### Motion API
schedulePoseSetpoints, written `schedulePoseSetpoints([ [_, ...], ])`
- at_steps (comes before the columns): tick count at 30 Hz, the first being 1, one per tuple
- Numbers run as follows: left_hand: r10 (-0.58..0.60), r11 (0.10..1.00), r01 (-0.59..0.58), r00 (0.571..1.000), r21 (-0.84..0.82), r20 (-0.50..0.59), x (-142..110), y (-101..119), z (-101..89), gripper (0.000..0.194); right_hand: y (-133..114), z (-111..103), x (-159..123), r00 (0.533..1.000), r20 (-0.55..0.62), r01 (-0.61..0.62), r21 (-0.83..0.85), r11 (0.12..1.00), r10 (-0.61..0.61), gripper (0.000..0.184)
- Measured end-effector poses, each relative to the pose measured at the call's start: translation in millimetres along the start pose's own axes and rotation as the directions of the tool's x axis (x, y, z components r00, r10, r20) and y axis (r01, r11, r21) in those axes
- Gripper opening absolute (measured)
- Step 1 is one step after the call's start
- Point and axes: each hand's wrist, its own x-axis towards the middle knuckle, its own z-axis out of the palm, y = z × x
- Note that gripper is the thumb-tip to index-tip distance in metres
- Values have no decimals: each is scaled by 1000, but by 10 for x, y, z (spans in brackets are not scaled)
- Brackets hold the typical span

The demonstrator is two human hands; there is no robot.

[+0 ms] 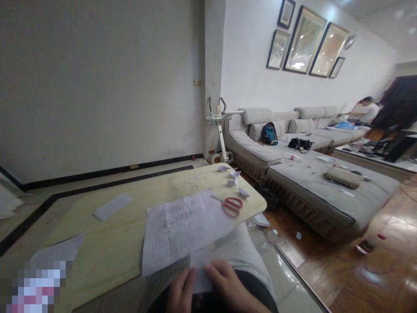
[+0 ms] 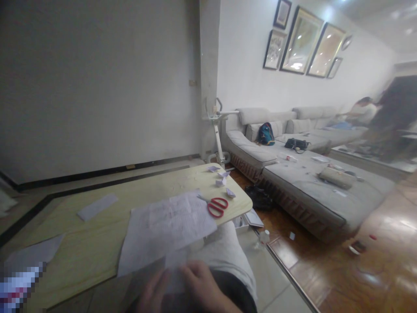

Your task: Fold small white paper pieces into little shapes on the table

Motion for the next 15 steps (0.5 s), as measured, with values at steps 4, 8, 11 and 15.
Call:
schedulePoseSetpoints([
  [4, -103, 985, 104, 995, -140, 16, -62, 175, 15, 47, -11, -34, -23, 999, -19, -38, 3, 999, 38, 53],
  [8, -156, 968, 145, 987, -202, -38, -59, 228, 36, 47, -36, -41, -29, 999, 19, -50, 26, 998, 50, 51],
  [11, -83, 975, 85, 996, -207, 20, -44, 227, 42, 46, -78, -25, -28, 998, 12, -59, 38, 998, 58, 50],
  [15, -60, 979, 63, 998, -193, 20, -56, 273, 23, 51, -104, -30, -30, 997, -54, -49, 2, 999, 49, 47],
])
